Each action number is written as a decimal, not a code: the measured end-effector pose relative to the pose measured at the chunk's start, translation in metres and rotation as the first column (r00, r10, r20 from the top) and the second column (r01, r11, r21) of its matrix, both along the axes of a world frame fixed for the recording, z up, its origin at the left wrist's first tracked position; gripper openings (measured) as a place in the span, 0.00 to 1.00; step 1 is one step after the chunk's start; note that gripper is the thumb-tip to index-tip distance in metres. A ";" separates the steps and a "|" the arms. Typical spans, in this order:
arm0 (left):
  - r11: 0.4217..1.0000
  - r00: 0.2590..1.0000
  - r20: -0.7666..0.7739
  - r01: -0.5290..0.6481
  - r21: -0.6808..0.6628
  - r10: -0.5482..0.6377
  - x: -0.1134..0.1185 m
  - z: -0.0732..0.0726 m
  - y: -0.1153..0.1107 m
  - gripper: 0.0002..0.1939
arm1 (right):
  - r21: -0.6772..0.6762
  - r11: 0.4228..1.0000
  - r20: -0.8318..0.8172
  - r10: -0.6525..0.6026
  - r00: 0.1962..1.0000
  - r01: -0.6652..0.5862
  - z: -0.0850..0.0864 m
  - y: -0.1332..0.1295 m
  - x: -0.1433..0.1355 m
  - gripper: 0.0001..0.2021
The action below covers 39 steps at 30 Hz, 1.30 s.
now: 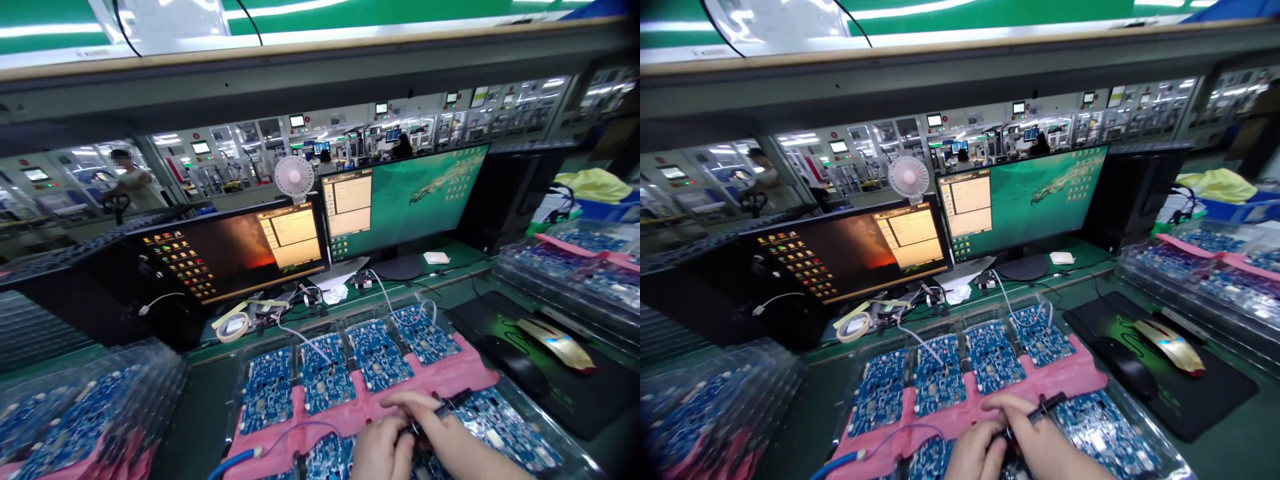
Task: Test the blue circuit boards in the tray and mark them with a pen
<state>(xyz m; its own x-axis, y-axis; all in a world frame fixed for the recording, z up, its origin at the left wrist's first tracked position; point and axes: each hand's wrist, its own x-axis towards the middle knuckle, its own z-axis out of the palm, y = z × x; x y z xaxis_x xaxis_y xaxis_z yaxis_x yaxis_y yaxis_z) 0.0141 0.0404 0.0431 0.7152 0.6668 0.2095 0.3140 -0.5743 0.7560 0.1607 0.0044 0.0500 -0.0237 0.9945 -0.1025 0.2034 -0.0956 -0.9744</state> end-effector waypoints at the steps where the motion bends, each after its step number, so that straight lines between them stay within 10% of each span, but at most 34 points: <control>1: 1.000 1.000 -0.003 -0.009 -0.009 0.009 0.001 -0.001 -0.001 0.16 | -0.007 0.999 0.010 0.046 0.999 -0.046 0.005 0.001 0.005 0.24; 6: 0.989 0.982 -0.120 -0.146 -0.002 0.145 0.010 -0.003 0.000 0.18 | -0.101 0.944 0.277 0.329 0.903 -0.313 0.009 0.018 0.064 0.26; 13: 0.953 0.873 -0.442 -0.075 0.293 0.204 0.034 0.020 0.024 0.19 | -0.058 0.940 0.782 -0.167 0.600 0.337 -0.029 0.074 0.147 0.09; 27: 0.955 0.766 -0.611 -0.015 0.298 0.202 0.046 0.003 0.032 0.15 | -0.029 0.936 0.907 -0.122 0.402 0.352 -0.042 0.099 0.134 0.10; 39: 0.950 0.788 -0.573 -0.044 0.311 0.224 0.043 -0.001 0.030 0.13 | 0.060 0.924 0.874 -0.231 0.428 0.377 -0.036 0.093 0.144 0.09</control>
<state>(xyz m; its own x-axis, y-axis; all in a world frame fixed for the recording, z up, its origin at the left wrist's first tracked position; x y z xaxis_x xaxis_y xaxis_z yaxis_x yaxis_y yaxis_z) 0.0574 0.0703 0.0418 0.6630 0.7473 -0.0438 0.7367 -0.6410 0.2153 0.3045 0.0976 0.0136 0.4493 0.8933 -0.0103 0.8514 -0.4316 -0.2981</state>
